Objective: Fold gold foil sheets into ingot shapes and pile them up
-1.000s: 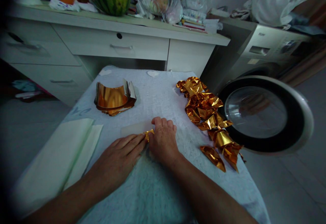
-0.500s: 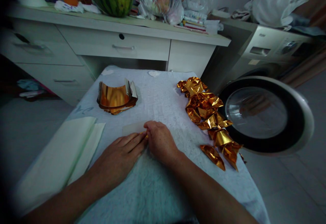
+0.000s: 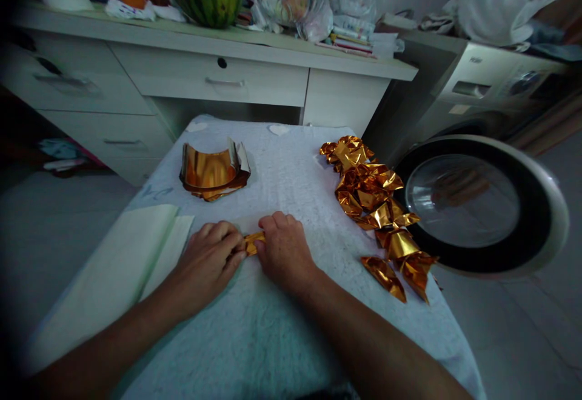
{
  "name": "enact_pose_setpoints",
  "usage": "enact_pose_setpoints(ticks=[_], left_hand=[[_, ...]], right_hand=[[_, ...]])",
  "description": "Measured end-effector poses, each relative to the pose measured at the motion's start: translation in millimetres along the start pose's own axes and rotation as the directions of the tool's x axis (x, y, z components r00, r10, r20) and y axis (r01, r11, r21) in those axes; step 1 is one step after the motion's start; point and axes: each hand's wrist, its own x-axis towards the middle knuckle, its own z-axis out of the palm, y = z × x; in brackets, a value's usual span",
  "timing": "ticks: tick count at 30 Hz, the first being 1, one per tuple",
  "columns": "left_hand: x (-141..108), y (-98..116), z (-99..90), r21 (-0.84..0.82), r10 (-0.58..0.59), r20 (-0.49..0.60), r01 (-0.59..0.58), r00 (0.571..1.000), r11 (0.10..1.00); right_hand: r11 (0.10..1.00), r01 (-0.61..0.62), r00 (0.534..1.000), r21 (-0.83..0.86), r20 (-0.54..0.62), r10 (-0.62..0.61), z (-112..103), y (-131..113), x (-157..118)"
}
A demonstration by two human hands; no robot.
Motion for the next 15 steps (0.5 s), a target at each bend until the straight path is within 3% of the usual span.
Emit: enact_pose_setpoints(ticks=[7,15], left_hand=[[-1.9,-6.7,-5.6,-0.047,-0.123,0.087,0.128,0.989,0.991],[-2.0,-10.2,-12.8,-0.065,-0.086,0.106,0.093,0.991,0.994]], right_hand=[[0.995,-0.019,1.0,-0.101,-0.004,0.019,1.2,-8.4,-0.4],[0.98,-0.016,0.999,-0.197,-0.044,0.008,7.7,-12.5,-2.6]])
